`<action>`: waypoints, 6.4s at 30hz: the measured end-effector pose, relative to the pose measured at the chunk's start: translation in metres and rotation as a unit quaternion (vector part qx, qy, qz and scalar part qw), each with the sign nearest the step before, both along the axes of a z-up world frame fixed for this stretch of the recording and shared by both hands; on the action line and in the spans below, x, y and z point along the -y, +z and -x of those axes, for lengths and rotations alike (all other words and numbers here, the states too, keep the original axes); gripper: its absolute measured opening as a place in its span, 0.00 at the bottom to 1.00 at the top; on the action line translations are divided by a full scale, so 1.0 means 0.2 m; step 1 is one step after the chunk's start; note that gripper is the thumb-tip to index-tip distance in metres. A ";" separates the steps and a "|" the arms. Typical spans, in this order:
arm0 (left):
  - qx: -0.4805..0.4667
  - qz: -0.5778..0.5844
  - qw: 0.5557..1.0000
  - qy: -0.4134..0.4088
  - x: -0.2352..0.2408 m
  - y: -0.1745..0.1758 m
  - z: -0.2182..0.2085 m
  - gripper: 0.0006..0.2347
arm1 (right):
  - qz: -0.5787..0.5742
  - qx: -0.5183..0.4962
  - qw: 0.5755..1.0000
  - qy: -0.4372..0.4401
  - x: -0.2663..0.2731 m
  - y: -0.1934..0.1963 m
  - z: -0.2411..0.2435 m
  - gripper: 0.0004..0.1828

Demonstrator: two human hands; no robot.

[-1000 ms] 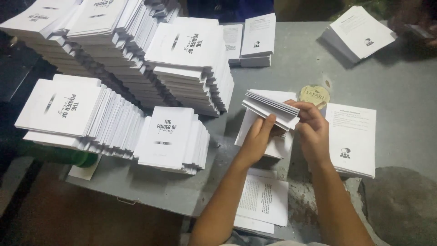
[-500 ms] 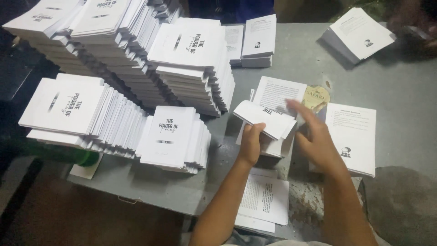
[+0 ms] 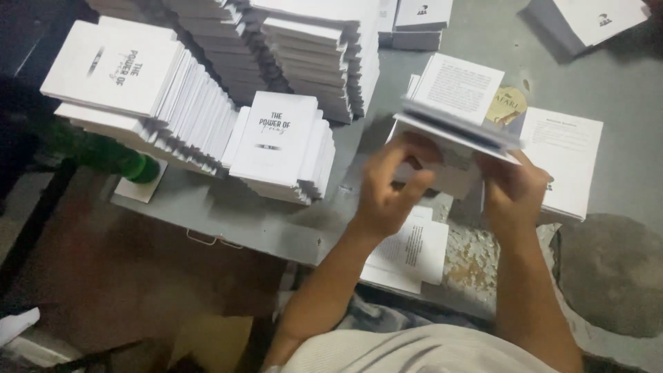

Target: Inspecting and fanning through stacks of small printed booklets on a production table to prepare them for distribution.

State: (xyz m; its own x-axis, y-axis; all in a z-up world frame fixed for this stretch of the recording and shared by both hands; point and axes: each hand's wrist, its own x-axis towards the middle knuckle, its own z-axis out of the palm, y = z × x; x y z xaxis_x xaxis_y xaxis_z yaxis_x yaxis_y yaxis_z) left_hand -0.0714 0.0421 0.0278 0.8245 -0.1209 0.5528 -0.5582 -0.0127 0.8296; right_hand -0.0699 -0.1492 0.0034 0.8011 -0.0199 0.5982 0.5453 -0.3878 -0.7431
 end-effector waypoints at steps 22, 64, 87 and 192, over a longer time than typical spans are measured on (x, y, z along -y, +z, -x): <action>-0.181 -0.054 0.959 -0.211 0.55 -0.76 0.60 0.22 | 0.188 -0.120 0.911 -0.346 0.66 -1.16 1.10 0.04; 0.062 -0.204 0.950 0.230 -0.03 -0.31 0.06 0.33 | 0.189 -0.038 0.962 -0.192 0.16 -0.13 -0.64 0.25; -0.001 -0.086 0.978 0.191 0.10 -0.37 -0.09 0.39 | 0.250 -0.197 0.943 -0.101 0.01 0.10 -0.60 0.29; -0.308 -0.271 0.901 0.139 -0.32 -0.80 0.38 0.21 | -0.062 -0.464 0.877 -0.109 0.02 -0.61 0.58 0.29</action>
State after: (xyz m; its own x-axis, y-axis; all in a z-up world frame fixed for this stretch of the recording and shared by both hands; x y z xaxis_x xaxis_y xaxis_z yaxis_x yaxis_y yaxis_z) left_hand -0.1465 0.1068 -0.1312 0.9949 0.0237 -0.0976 0.0933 -0.5779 0.8108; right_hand -0.1866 -0.1533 -0.1180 0.9109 -0.2519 -0.3268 -0.3935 -0.2920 -0.8717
